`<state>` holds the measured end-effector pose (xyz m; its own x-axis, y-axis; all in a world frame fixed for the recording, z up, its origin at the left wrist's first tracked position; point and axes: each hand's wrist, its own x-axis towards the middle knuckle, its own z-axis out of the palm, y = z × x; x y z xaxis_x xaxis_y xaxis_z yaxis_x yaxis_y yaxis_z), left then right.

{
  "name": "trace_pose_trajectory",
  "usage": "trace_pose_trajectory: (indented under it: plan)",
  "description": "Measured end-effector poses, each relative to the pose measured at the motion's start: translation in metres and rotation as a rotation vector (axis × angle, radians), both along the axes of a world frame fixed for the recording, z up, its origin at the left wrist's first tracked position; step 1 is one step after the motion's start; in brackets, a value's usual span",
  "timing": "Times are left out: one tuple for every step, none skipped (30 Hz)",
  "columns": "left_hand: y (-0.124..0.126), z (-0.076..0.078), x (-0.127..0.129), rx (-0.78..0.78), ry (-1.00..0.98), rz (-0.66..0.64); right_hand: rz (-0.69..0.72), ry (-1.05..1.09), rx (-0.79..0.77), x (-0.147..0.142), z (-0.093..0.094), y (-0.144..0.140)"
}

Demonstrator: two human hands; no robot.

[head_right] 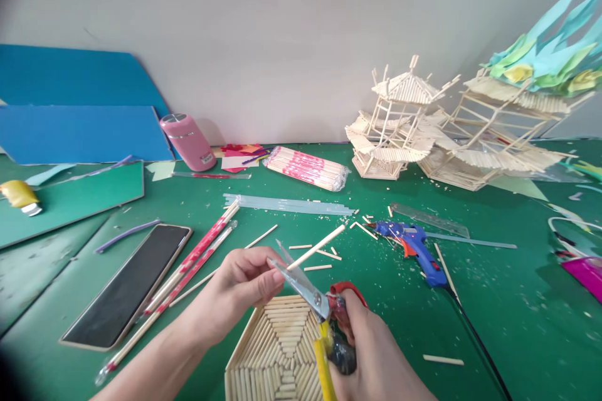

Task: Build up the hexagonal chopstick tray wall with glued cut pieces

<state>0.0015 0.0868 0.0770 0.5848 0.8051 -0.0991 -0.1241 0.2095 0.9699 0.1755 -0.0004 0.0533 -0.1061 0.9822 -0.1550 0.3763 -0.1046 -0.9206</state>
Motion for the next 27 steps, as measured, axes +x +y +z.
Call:
trace_pose_trajectory:
  plan:
    - [0.000,-0.001,-0.001,-0.018,-0.017,-0.009,0.003,-0.001,0.001,0.000,0.000,0.000]
    - [0.000,-0.002,-0.001,-0.034,-0.034,-0.023,-0.003,-0.015,0.008,0.001,0.000,0.001]
    - [0.000,-0.003,-0.001,-0.051,-0.056,-0.039,-0.016,-0.035,0.021,0.001,0.001,0.001]
    - [0.001,-0.003,-0.002,-0.069,-0.080,-0.055,-0.033,-0.055,0.039,0.001,0.002,0.001]
    - [0.001,-0.003,-0.002,-0.089,-0.102,-0.074,-0.050,-0.075,0.059,0.002,0.003,0.001]
    - [0.002,-0.003,-0.003,-0.109,-0.119,-0.092,-0.058,-0.089,0.076,0.002,0.003,0.000]
    - [0.002,-0.002,-0.003,-0.126,-0.127,-0.107,-0.055,-0.094,0.083,0.002,0.004,0.000]
    - [0.003,-0.001,-0.004,-0.138,-0.127,-0.116,-0.044,-0.091,0.080,0.001,0.004,0.000]
    - [0.004,-0.001,-0.004,-0.146,-0.120,-0.119,-0.029,-0.084,0.071,0.001,0.003,0.000]
    - [0.004,0.000,-0.004,-0.148,-0.107,-0.116,-0.013,-0.075,0.060,0.001,0.003,0.000]
    - [0.005,0.001,-0.004,-0.144,-0.091,-0.108,0.001,-0.067,0.050,0.001,0.002,0.000]
    - [0.004,0.001,-0.003,-0.129,-0.068,-0.096,0.008,-0.067,0.044,0.001,0.001,0.000]
    - [0.003,0.002,-0.002,-0.101,-0.036,-0.081,0.008,-0.072,0.043,0.001,0.001,0.001]
    - [0.002,0.002,-0.001,-0.060,0.002,-0.063,0.004,-0.078,0.042,0.001,0.001,0.002]
    - [0.001,0.002,0.000,-0.015,0.039,-0.041,-0.002,-0.081,0.037,0.001,0.002,0.003]
    - [-0.001,0.002,0.002,0.028,0.069,-0.017,-0.002,-0.080,0.027,0.001,0.003,0.004]
    - [-0.002,0.002,0.003,0.061,0.086,0.005,-0.004,-0.076,0.017,0.002,0.005,0.005]
    - [-0.003,0.002,0.004,0.076,0.090,0.023,-0.009,-0.073,0.007,0.004,0.007,0.006]
    - [-0.003,0.002,0.004,0.071,0.080,0.036,-0.015,-0.072,0.003,0.006,0.008,0.006]
    - [-0.002,0.003,0.003,0.054,0.053,0.054,-0.023,-0.074,0.003,0.010,0.009,0.006]
    - [0.000,0.004,0.001,0.032,0.017,0.085,-0.036,-0.080,0.008,0.015,0.010,0.005]
    - [0.002,0.005,-0.001,0.010,-0.022,0.130,-0.054,-0.093,0.015,0.021,0.009,0.004]
    - [0.005,0.007,-0.004,-0.001,-0.081,0.210,-0.072,-0.121,0.018,0.027,0.008,0.004]
    - [0.008,0.009,-0.007,-0.004,-0.107,0.295,-0.087,-0.165,0.014,0.034,0.007,0.004]
    - [0.011,0.011,-0.010,0.007,-0.125,0.381,-0.115,-0.235,0.008,0.042,0.004,0.004]
    - [0.013,0.012,-0.011,0.002,-0.120,0.416,-0.147,-0.327,0.005,0.049,0.002,0.004]
    - [0.013,0.013,-0.012,-0.003,-0.108,0.412,-0.180,-0.432,0.010,0.056,-0.002,0.005]
